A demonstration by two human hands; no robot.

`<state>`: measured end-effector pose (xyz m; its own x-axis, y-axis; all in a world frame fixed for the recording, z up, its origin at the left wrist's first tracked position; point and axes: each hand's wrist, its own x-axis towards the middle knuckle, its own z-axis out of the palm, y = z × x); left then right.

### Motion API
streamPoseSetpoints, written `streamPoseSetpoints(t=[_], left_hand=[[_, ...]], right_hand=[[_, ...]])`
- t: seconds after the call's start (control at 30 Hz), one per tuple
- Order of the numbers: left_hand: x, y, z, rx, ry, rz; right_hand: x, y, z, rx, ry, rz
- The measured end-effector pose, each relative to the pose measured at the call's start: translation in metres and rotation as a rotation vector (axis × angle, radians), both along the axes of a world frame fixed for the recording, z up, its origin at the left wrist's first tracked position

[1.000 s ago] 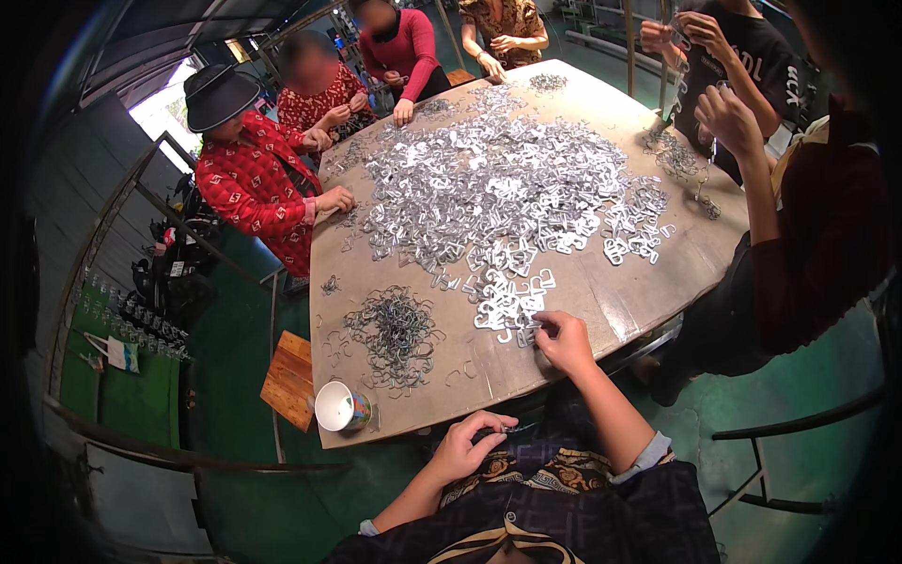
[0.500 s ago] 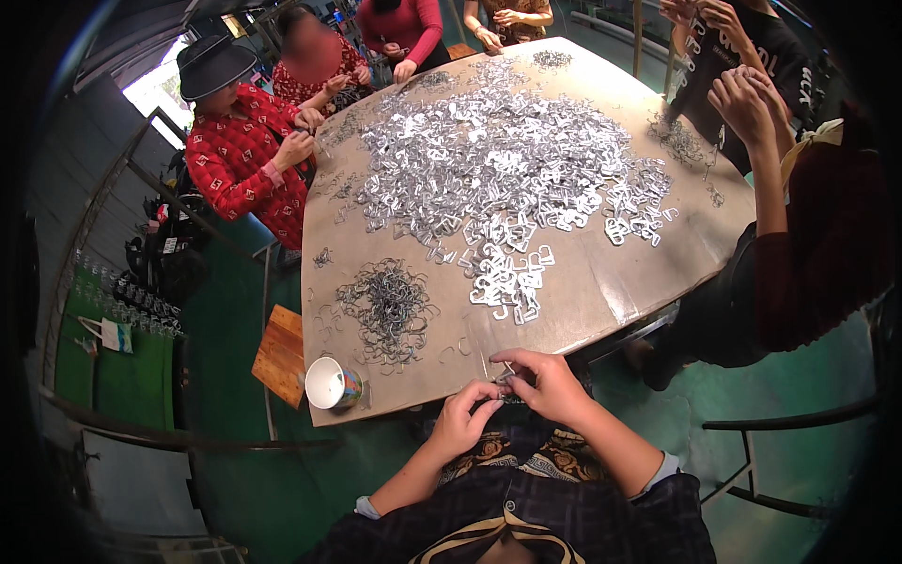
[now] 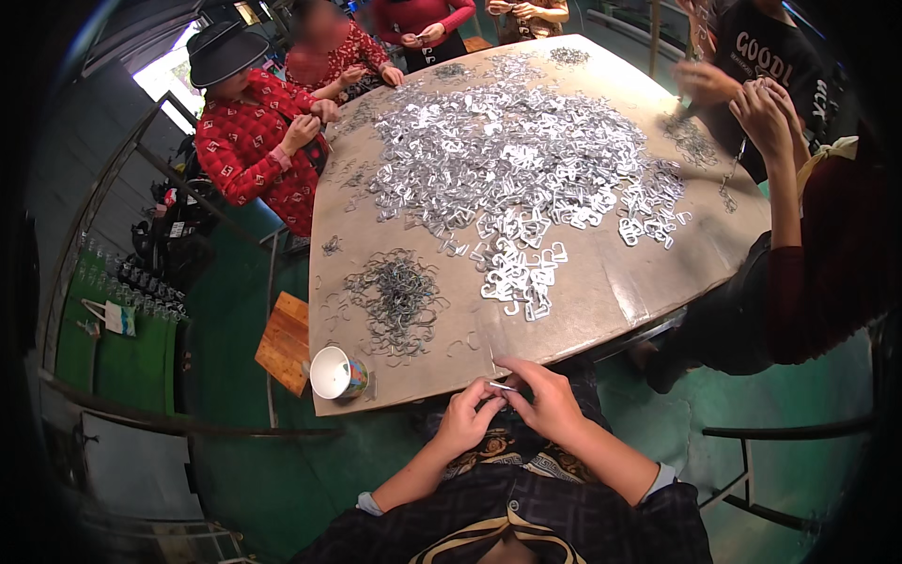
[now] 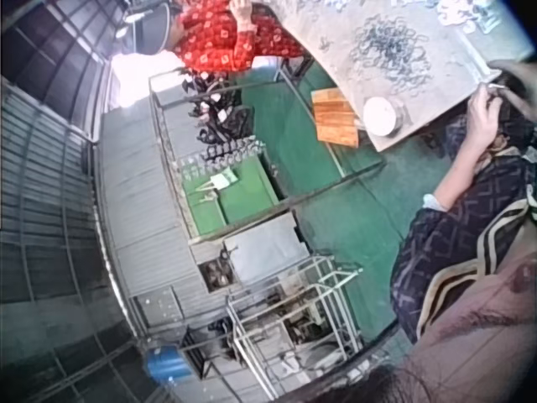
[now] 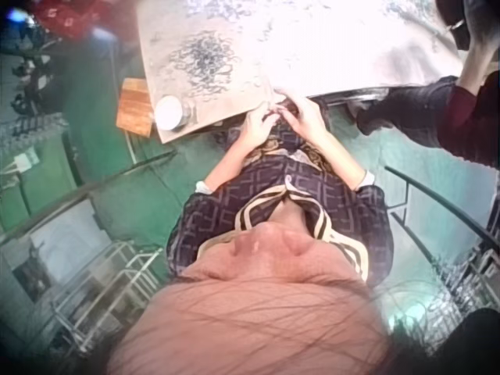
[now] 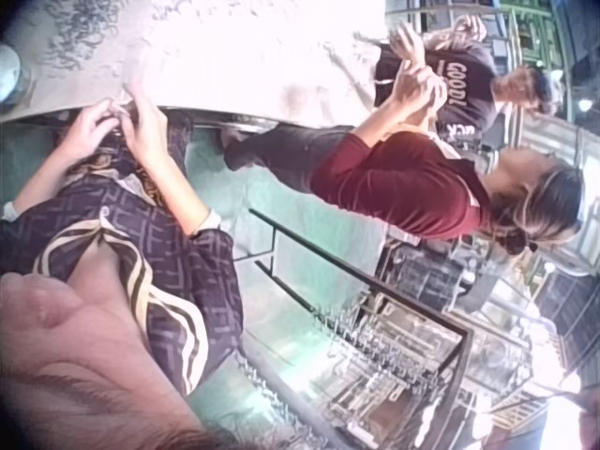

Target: The person assembles metal hangers by hand at a table with several coworkers. They pick up metal hooks and wire loops, connect them, and place the finished hangers onto a nearby rack. The process is repetitive and involves manual dexterity.

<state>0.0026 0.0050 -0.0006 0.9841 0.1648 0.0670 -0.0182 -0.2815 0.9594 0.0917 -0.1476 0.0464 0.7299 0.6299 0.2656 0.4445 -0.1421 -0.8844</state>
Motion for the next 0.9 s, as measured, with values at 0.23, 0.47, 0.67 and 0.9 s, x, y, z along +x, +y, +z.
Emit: streamPoseSetpoints(t=[0.23, 0.47, 0.67, 0.9], left_hand=[[0.000, 0.010, 0.005, 0.057, -0.144, -0.043], [0.013, 0.046, -0.020, 0.737, -0.067, 0.409], [0.027, 0.044, -0.027, 0.682, -0.067, 0.304], [0.024, 0.083, -0.035, 0.923, 0.016, 0.542]], right_hand=[[-0.007, -0.001, -0.010, 0.023, -0.069, -0.033], [-0.012, -0.003, -0.005, -0.081, -0.118, -0.036], [-0.014, -0.001, -0.010, -0.083, -0.110, -0.028], [-0.016, -0.004, -0.013, -0.076, -0.056, -0.021]])
